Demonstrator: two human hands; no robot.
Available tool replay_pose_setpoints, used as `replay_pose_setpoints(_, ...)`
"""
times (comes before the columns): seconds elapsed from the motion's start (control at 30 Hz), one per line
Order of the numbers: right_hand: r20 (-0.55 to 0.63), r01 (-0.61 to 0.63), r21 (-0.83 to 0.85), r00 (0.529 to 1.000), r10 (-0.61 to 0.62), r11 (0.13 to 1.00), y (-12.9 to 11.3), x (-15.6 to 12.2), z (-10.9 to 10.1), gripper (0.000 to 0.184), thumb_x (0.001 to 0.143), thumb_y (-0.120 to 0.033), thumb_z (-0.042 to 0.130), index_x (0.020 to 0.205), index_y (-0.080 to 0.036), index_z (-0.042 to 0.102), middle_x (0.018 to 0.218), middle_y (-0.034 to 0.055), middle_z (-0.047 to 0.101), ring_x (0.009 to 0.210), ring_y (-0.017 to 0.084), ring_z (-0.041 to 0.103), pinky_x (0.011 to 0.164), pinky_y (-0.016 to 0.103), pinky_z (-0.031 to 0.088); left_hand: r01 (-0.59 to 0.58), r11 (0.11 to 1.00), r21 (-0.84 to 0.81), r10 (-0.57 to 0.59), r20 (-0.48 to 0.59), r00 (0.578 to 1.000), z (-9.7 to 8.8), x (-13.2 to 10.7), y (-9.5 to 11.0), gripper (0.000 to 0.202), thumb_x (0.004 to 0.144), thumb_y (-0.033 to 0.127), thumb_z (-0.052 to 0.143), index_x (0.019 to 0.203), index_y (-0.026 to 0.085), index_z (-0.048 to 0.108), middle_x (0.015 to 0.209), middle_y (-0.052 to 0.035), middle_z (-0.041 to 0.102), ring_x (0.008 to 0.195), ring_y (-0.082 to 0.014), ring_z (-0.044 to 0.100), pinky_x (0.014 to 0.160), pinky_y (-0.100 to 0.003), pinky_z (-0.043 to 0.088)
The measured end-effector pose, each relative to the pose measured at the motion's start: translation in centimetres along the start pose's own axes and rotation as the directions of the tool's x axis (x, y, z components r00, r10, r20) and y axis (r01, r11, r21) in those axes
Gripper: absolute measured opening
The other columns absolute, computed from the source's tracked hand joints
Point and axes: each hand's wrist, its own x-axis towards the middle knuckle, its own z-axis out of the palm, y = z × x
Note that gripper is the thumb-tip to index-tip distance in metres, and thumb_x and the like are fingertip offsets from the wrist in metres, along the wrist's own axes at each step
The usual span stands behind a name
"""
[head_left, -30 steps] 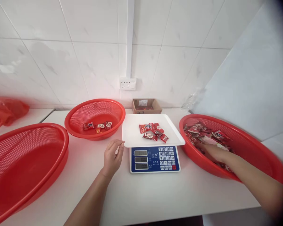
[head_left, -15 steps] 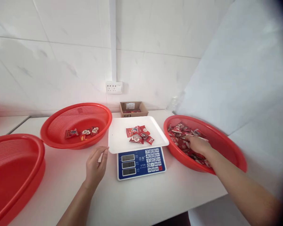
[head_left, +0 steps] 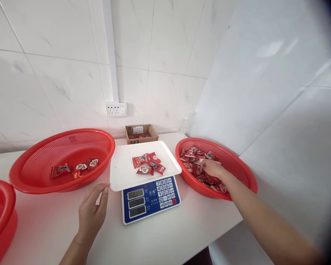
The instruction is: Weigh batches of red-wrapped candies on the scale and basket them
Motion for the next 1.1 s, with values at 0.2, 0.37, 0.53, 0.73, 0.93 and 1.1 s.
replay_pose_setpoints(0.2, -0.094, -0.029, 0.089, 0.995, 0.037, 0.996, -1.0, -0.4, -0.9, 0.015, 0.083, -0.023, 0.047, 0.089, -0.019, 0.06, 0.092, 0.0075, 0.066, 0.085, 0.02, 0.061, 0.07, 0.026, 0.042, -0.004, 1.0, -0.005, 0.004, 0.01, 1.0, 0.0, 0.2, 0.2, 0.018, 0.087, 0.028, 0.047, 0.086, 0.018, 0.062, 0.082, -0.0044, 0.067, 0.075, -0.0155, 0.063, 0.066, -0.023, 0.049)
replay_pose_setpoints(0.37, -0.202, 0.008, 0.249, 0.978, 0.043, 0.968, -3.7, -2.1, -3.0, 0.022, 0.09, -0.029, 0.033, 0.096, -0.021, 0.053, 0.099, 0.0073, 0.065, 0.088, 0.02, 0.061, 0.071, 0.027, 0.043, 0.01, 0.999, -0.038, -0.01, -0.013, 1.0, 0.0, 0.1, 0.2, 0.016, 0.087, 0.026, 0.048, 0.087, 0.019, 0.062, 0.082, -0.0042, 0.067, 0.076, -0.0159, 0.063, 0.068, -0.025, 0.05)
replay_pose_setpoints(0.53, -0.338, 0.34, 0.601, 0.928, -0.156, 0.723, -9.7, -3.8, -3.8, 0.017, 0.082, -0.033, 0.045, 0.094, -0.023, 0.052, 0.1, 0.0044, 0.065, 0.095, 0.019, 0.06, 0.082, 0.029, 0.044, 0.02, 0.996, -0.087, -0.02, -0.001, 1.0, 0.0, 0.0, 0.3, 0.015, 0.087, 0.024, 0.049, 0.087, 0.019, 0.063, 0.082, -0.0041, 0.067, 0.077, -0.0162, 0.064, 0.069, -0.026, 0.051)
replay_pose_setpoints(0.73, -0.258, 0.415, 0.686, 0.907, -0.334, 0.597, -17.7, -3.7, -2.3, 0.03, 0.082, -0.04, 0.048, 0.107, -0.022, 0.05, 0.084, 0.0012, 0.065, 0.072, 0.016, 0.061, 0.069, 0.03, 0.046, 0.029, 0.995, -0.099, -0.028, 0.016, 0.999, 0.0, 0.0, 0.5, 0.015, 0.087, 0.024, 0.048, 0.088, 0.019, 0.062, 0.082, -0.0042, 0.068, 0.077, -0.0159, 0.064, 0.066, -0.026, 0.051)
replay_pose_setpoints(0.93, -0.286, 0.537, 0.474, 0.843, -0.455, 0.697, -20.5, -3.6, -0.8, 0.032, 0.084, -0.031, 0.05, 0.112, -0.019, 0.058, 0.112, 0.0075, 0.063, 0.1, 0.021, 0.057, 0.09, 0.036, 0.042, 0.016, 0.993, -0.121, -0.016, -0.002, 1.0, 0.0, 0.0, 0.4, 0.014, 0.087, 0.021, 0.049, 0.088, 0.018, 0.062, 0.082, -0.0042, 0.067, 0.077, -0.0154, 0.064, 0.068, -0.026, 0.051)
replay_pose_setpoints(1.1, -0.322, 0.638, 0.336, 0.769, -0.552, 0.693, -20.6, -4.0, 0.7, 0.032, 0.086, -0.028, 0.044, 0.111, -0.02, 0.063, 0.122, 0.0077, 0.059, 0.117, 0.023, 0.047, 0.101, 0.04, 0.035, 0.028, 0.991, -0.129, -0.027, 0.014, 1.0, 0.0, 0.0, 0.5, 0.015, 0.087, 0.022, 0.047, 0.088, 0.019, 0.063, 0.082, -0.0041, 0.067, 0.077, -0.0158, 0.064, 0.068, -0.027, 0.052)
